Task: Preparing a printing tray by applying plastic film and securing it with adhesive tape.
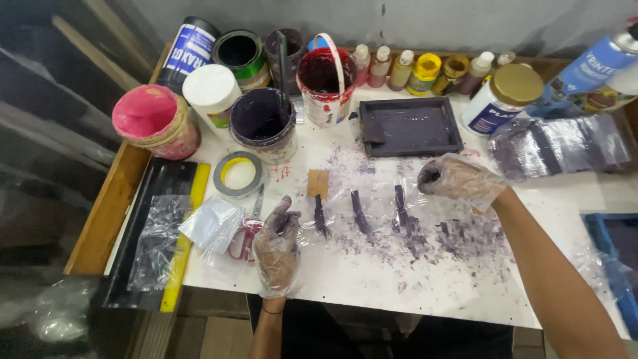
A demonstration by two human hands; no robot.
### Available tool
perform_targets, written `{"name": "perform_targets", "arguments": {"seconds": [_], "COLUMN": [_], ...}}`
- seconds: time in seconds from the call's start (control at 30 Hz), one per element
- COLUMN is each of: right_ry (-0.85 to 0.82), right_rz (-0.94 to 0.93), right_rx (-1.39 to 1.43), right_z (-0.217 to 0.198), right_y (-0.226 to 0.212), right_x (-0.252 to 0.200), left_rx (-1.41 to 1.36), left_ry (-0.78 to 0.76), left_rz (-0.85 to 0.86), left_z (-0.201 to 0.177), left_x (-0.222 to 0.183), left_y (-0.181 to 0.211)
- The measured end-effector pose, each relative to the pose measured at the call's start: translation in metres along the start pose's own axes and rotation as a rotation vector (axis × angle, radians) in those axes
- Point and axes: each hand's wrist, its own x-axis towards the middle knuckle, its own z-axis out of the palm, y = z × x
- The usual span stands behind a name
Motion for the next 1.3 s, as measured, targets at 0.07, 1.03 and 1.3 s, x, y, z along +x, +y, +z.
{"name": "perform_targets", "arguments": {"seconds": [0.07,1.03,1.3], "right_ry": [0.061,0.952,0.935], "right_rz": [0.083,0.364,0.075], "right_rx": [0.16,0.582,0.718], "right_z": [-0.01,-0.063,-0.054], "right_y": [-0.028,0.278,0.364], "right_x": [-0.033,-0.16,-0.102], "left_rx": [-0.083,-0.52,-1.35], "left_ry": [0.008,-0.546,-0.42], "left_rz": [-0.059,-0.24,-0.592], "left_z": [0.005,0.415,0.487], "left_x": [0.002,-0.024,-0.027], "left_y": [0.006,0.047,-0.019]}}
